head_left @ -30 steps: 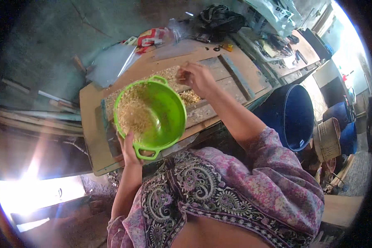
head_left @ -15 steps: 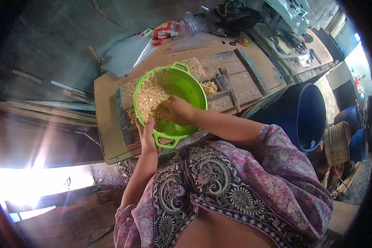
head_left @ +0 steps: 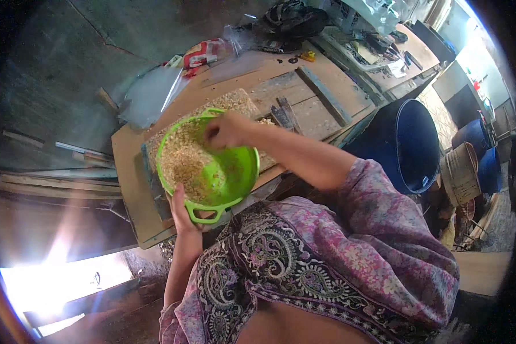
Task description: The person fills a wooden mold with fermented soybeans, levels them with a metal ruler, wraps the molded block in plastic, and then scoops additional soybeans from a large blue barrel into a plastic bowl.
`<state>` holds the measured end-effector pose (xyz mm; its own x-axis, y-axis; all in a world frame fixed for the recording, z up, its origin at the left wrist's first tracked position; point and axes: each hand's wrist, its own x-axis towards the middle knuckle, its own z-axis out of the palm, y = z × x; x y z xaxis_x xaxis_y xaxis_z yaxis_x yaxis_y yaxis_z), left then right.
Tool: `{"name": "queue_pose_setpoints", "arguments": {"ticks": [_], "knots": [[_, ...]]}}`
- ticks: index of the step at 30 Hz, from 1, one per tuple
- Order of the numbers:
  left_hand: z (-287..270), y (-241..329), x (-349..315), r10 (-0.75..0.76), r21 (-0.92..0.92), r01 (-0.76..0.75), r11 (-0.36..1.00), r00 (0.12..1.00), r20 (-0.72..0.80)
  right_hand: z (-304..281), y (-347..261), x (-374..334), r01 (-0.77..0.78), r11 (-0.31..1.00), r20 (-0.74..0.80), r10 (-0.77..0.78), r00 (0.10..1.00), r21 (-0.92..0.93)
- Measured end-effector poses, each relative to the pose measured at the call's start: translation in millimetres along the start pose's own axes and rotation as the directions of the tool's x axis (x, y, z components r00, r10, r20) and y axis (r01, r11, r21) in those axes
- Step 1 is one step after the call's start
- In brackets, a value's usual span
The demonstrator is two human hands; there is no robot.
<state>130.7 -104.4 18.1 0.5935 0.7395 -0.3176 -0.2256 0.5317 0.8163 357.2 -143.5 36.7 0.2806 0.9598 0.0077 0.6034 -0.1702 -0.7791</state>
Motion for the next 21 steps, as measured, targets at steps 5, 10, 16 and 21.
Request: {"name": "queue_pose_setpoints", "arguments": {"ticks": [5,10,16,21], "knots": [[-8,-2,4,0.098,-0.054,-0.096,0.994,0.994,0.038,-54,68,0,-0.036,0.986,-0.076,0.024,0.997,-0.164],[-7,6,-4,0.055,-0.041,-0.055,0.998,0.998,-0.011,-41,104,-4,0.046,0.86,0.077,-0.008,0.997,-0.509],[-9,9,-8,0.082,-0.107,-0.076,0.991,0.996,0.044,-29,126,-4,0.066,0.64,0.178,0.113,0.977,-0.765],[-13,7,-7,0.033,-0.11,-0.037,0.993,0.999,-0.031,-7,126,-10,0.228,0.69,0.166,-0.157,0.974,-0.687]]}}
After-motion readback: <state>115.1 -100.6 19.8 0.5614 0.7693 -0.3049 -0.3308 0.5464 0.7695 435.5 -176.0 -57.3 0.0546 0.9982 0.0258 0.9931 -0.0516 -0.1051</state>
